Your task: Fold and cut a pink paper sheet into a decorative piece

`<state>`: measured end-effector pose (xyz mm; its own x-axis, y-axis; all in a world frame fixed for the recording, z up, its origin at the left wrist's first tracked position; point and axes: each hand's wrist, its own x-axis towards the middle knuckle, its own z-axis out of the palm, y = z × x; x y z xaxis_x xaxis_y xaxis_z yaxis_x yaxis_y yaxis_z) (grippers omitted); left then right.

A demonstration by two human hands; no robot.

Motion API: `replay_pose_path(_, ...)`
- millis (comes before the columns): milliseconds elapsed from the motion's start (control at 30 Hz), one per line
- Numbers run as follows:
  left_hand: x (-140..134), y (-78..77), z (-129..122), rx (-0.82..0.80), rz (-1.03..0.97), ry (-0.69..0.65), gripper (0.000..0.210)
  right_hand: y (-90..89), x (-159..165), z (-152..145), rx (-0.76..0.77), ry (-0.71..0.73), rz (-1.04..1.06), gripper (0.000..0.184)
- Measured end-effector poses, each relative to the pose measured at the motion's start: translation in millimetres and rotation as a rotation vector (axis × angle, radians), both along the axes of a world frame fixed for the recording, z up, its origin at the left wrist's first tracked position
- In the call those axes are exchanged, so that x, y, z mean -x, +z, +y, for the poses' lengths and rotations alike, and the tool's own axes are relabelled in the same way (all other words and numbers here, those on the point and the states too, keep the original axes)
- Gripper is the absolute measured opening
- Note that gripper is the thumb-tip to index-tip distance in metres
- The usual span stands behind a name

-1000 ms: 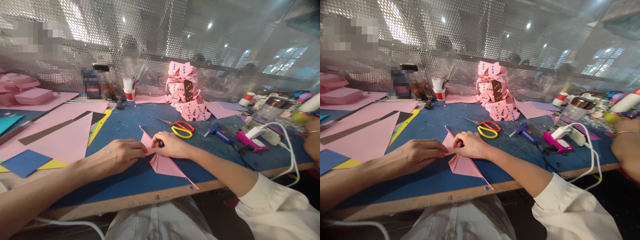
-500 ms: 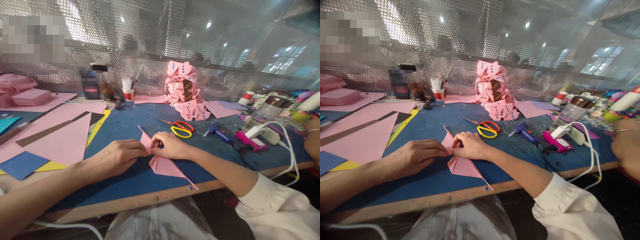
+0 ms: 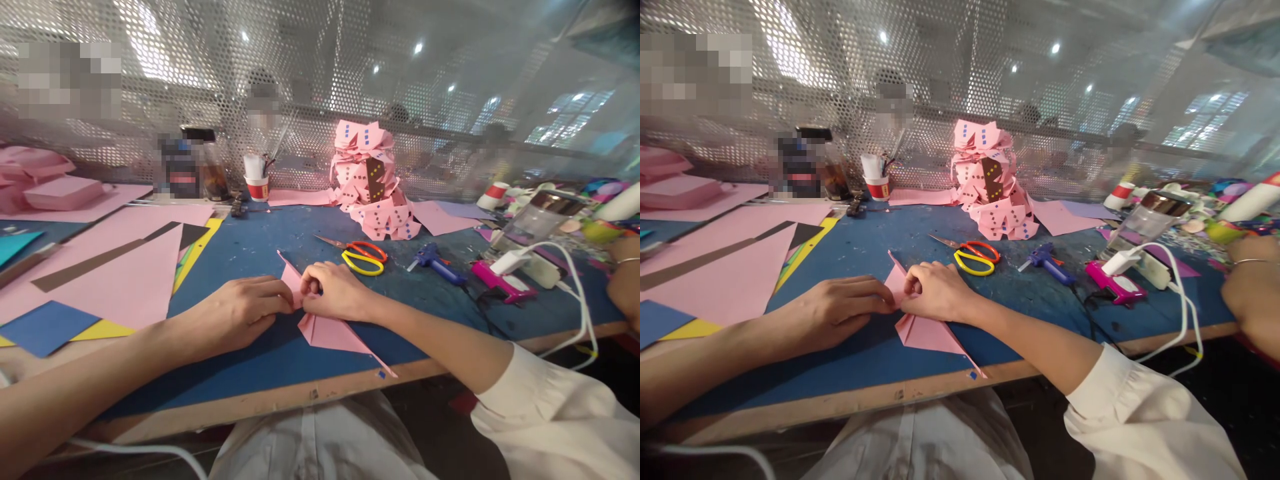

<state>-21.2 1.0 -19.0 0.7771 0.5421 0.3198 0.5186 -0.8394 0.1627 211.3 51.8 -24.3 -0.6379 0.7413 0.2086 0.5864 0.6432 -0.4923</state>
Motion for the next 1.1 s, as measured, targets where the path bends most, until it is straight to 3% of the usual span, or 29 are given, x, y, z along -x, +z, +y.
replay_pose_path(200,0,2.8,0,-0.010,-0.015,-0.017,0.035,8.4,-5,2,0.133,0.048,0.036,0.013)
replay_pose_path(400,1,3.0,0,-0.048,0.002,-0.023,0.033,5.9,-8,5,0.166,0.065,0.087,0.014)
replay_pose_path(533,2,2.3,0,-0.036,-0.016,-0.012,0.031,-0.2,-11,8,0.063,0.026,0.159,0.013)
replay_pose_path(733,1,1.9,0,0.048,-0.125,0.036,0.035,-0.9,-15,5,-0.178,-0.031,0.002,0.006)
replay_pose_path(933,1,-2.4,9,-0.079,-0.243,0.135,0.029,-4.4,-16,3,-0.220,0.008,-0.011,0.015)
replay_pose_path(1100,3,-9.1,18,-0.096,-0.068,0.231,0.036,-3.8,-13,1,-0.227,0.055,-0.003,0.014)
